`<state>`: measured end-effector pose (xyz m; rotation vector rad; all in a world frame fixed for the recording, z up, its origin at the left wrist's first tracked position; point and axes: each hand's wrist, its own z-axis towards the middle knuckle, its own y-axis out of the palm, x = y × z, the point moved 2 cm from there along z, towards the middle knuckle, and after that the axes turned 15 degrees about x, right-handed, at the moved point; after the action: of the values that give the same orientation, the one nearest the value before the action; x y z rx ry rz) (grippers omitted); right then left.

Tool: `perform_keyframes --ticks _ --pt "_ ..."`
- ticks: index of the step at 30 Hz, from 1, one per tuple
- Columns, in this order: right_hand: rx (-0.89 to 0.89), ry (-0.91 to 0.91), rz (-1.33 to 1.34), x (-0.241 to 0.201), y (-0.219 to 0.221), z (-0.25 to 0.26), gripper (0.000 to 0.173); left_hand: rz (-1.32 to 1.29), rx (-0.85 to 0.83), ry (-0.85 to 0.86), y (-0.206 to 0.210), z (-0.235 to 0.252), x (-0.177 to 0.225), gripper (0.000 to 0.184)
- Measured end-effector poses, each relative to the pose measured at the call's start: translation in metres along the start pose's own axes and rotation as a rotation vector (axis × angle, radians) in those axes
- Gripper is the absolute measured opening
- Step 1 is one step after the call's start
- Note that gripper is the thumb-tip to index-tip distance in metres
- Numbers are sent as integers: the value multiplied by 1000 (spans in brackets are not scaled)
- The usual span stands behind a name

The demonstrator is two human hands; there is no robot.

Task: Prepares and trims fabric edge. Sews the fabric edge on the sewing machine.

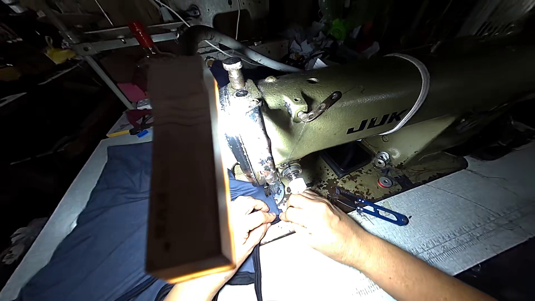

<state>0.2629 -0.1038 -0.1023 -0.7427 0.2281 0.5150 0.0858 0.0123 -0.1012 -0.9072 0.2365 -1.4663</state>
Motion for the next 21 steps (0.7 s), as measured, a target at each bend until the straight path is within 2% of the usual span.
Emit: perform_keyframes --ticks 13,17,21 --pt "2 -107 -54 10 3 4 17 13 -3 -19 0 7 -12 24" --pt "-18 -65 -32 16 5 14 13 -8 18 -24 1 13 -21 23" --pt "61 -62 -51 21 10 19 16 2 42 -48 2 18 -27 21"
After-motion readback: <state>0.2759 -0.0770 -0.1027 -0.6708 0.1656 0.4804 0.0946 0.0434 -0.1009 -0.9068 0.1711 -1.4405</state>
